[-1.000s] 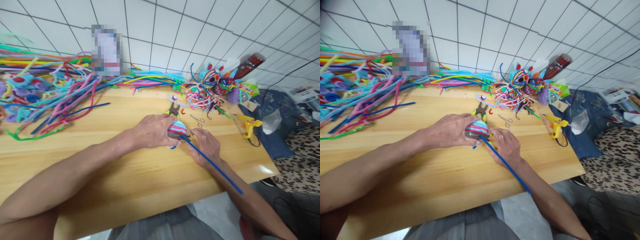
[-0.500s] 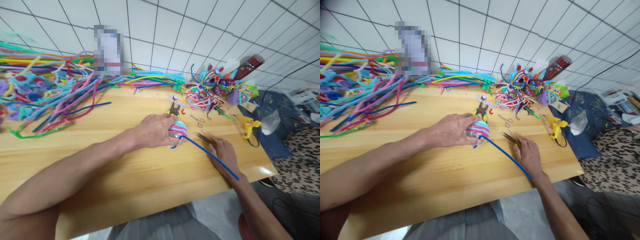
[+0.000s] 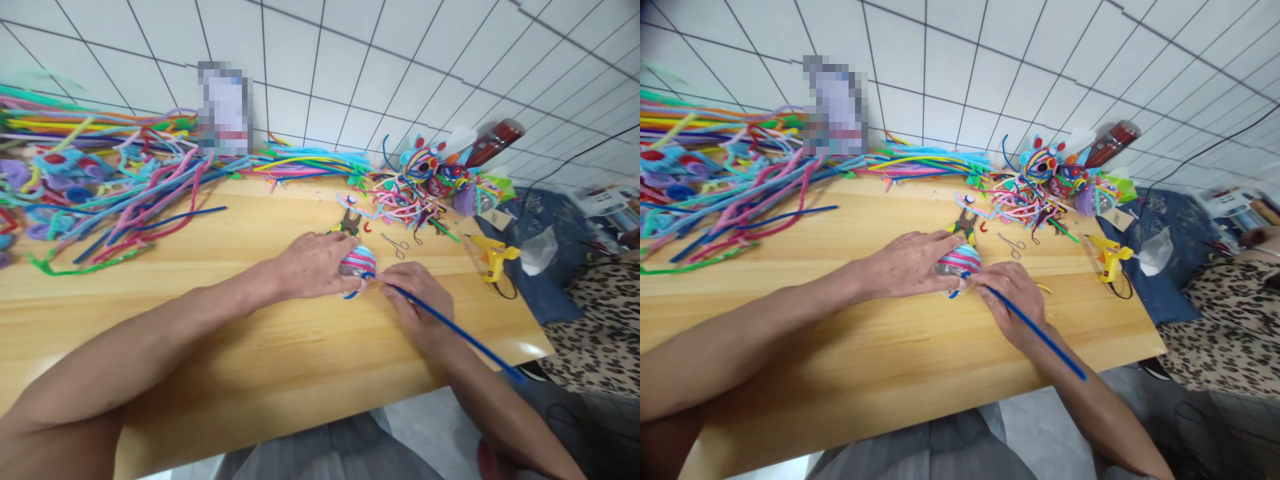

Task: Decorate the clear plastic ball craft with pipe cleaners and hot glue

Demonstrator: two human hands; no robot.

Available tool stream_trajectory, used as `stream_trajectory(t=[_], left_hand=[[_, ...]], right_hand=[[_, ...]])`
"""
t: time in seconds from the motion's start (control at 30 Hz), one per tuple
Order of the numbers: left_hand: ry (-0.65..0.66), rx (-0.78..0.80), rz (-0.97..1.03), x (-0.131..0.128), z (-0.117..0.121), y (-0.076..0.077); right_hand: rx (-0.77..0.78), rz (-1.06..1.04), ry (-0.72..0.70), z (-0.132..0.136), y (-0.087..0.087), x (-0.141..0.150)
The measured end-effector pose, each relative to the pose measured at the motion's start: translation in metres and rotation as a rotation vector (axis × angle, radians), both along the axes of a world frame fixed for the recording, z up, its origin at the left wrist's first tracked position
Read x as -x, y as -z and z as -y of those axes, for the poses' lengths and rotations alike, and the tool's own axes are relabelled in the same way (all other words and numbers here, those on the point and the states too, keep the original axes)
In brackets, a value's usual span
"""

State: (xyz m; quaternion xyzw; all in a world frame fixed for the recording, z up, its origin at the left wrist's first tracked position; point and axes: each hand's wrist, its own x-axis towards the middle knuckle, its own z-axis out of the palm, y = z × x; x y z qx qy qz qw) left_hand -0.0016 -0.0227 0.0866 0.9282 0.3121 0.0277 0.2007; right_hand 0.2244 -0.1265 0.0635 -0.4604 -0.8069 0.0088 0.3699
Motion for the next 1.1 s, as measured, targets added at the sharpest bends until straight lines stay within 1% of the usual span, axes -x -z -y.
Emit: stream_trajectory(t=[0.07, 0.2, 0.3, 0.37, 0.57, 0.63, 0.73, 0.8, 0.83, 0.9, 1.0, 1.03, 1.07, 1.1], left_hand=[[0.008, -0.007, 0.010, -0.001, 0.001, 0.000], [0.019, -0.006, 0.022, -0.001, 0.003, 0.000], [0.025, -0.005, 0.026, -0.001, 0.003, 0.000], [0.029, 0.000, 0.022, -0.001, 0.003, 0.001], [0.034, 0.028, 0.028, -0.002, 0.002, 0.002], [0.034, 0.031, 0.029, -0.002, 0.002, 0.002], [0.043, 0.037, 0.044, -0.003, 0.003, 0.002], [0.051, 0.044, 0.069, -0.003, 0.003, 0.003], [0.055, 0.048, 0.082, -0.003, 0.004, 0.004], [0.058, 0.057, 0.103, -0.003, 0.004, 0.005], [0.048, 0.068, 0.104, -0.003, 0.002, 0.005], [0.040, 0.072, 0.099, -0.003, 0.002, 0.005], [0.032, 0.078, 0.095, -0.003, 0.001, 0.005], [0.026, 0.086, 0.094, -0.003, 0.001, 0.005]], right_hand=[[0.034, -0.047, 0.012, -0.010, -0.003, 0.003], [0.147, -0.069, 0.131, -0.029, -0.005, 0.000], [0.226, -0.081, 0.180, -0.036, -0.004, -0.001], [0.237, -0.093, 0.187, -0.037, -0.003, -0.002], [0.173, -0.034, 0.236, -0.030, -0.002, -0.006], [0.127, 0.008, 0.206, -0.026, -0.004, -0.006], [0.029, 0.076, 0.114, -0.022, -0.011, 0.000], [0.007, 0.122, 0.074, -0.023, -0.018, 0.006], [0.025, 0.132, 0.073, -0.026, -0.021, 0.009], [0.128, 0.092, 0.103, -0.035, -0.024, 0.014], [0.381, -0.121, 0.154, -0.047, -0.020, 0.014], [0.439, -0.189, 0.171, -0.048, -0.018, 0.013], [0.455, -0.226, 0.196, -0.046, -0.015, 0.012], [0.414, -0.225, 0.223, -0.042, -0.013, 0.012]])
